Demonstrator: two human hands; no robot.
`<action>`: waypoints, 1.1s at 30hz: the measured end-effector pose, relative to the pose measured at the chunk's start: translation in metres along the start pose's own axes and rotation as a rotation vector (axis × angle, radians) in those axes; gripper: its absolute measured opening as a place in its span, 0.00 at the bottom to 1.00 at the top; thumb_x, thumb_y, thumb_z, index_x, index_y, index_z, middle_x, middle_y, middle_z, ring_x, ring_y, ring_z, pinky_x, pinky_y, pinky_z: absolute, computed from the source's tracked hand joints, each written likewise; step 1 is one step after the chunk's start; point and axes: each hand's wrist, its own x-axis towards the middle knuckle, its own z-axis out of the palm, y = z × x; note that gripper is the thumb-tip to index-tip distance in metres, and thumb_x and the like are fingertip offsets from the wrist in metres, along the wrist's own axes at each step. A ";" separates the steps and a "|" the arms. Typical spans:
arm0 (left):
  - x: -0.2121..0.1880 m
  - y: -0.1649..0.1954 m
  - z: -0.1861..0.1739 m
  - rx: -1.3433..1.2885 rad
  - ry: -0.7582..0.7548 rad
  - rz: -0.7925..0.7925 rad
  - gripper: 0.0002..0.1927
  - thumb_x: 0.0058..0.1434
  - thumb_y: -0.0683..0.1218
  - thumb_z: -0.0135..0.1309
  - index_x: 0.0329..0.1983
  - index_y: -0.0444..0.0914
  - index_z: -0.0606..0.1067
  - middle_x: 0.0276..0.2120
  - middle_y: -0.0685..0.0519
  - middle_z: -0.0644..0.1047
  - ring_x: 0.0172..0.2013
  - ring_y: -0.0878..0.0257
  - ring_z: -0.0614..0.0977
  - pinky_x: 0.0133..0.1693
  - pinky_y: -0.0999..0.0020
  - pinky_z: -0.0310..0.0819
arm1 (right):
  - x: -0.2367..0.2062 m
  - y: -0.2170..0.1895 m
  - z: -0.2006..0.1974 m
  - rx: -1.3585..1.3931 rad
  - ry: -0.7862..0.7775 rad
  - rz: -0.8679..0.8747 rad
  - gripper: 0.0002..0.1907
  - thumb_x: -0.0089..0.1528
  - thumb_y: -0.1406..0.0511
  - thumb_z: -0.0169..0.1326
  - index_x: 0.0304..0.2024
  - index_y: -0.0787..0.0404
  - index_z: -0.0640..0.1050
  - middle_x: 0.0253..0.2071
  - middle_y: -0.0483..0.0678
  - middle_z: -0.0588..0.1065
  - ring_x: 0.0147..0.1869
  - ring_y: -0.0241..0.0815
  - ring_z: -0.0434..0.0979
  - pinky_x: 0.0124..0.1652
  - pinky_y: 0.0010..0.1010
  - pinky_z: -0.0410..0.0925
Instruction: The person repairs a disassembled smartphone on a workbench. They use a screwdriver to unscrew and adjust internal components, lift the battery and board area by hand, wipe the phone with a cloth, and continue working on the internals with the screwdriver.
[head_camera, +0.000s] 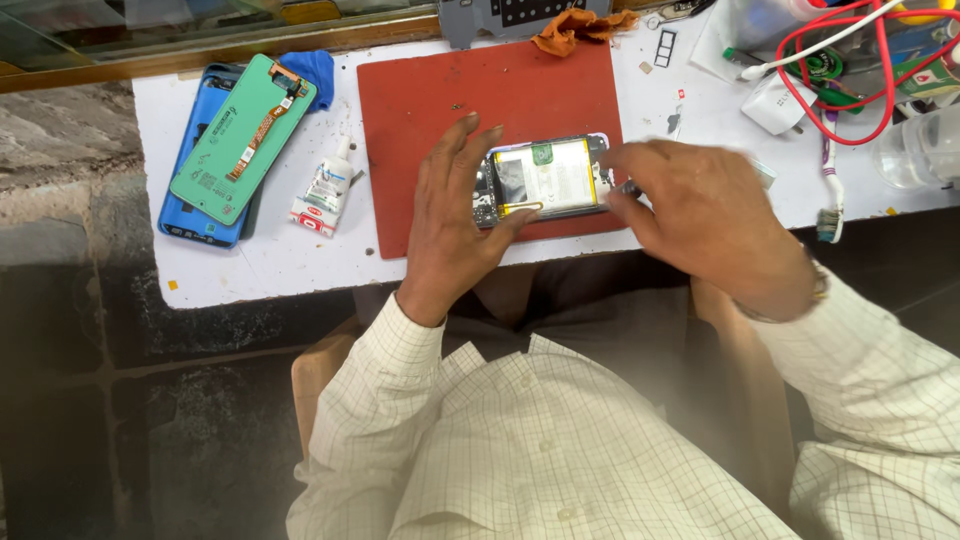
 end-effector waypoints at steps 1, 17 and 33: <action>0.000 0.001 -0.001 -0.013 -0.012 -0.002 0.43 0.55 0.50 0.73 0.71 0.42 0.63 0.72 0.43 0.61 0.70 0.44 0.65 0.69 0.49 0.63 | -0.002 0.003 0.001 0.030 0.032 -0.047 0.18 0.61 0.62 0.62 0.52 0.60 0.78 0.39 0.51 0.76 0.37 0.53 0.78 0.34 0.43 0.70; -0.003 -0.005 -0.017 0.040 -0.050 0.025 0.52 0.46 0.52 0.77 0.72 0.43 0.62 0.71 0.44 0.61 0.72 0.46 0.64 0.72 0.40 0.50 | -0.007 0.009 0.008 0.086 0.030 -0.088 0.21 0.58 0.68 0.59 0.55 0.62 0.77 0.37 0.52 0.77 0.36 0.54 0.78 0.34 0.44 0.70; -0.012 -0.047 -0.046 0.063 -0.183 -0.065 0.50 0.45 0.50 0.76 0.70 0.41 0.65 0.65 0.44 0.70 0.68 0.44 0.67 0.70 0.47 0.55 | -0.006 0.008 0.010 0.106 0.100 -0.069 0.17 0.63 0.65 0.61 0.53 0.61 0.75 0.43 0.54 0.78 0.41 0.58 0.79 0.39 0.46 0.70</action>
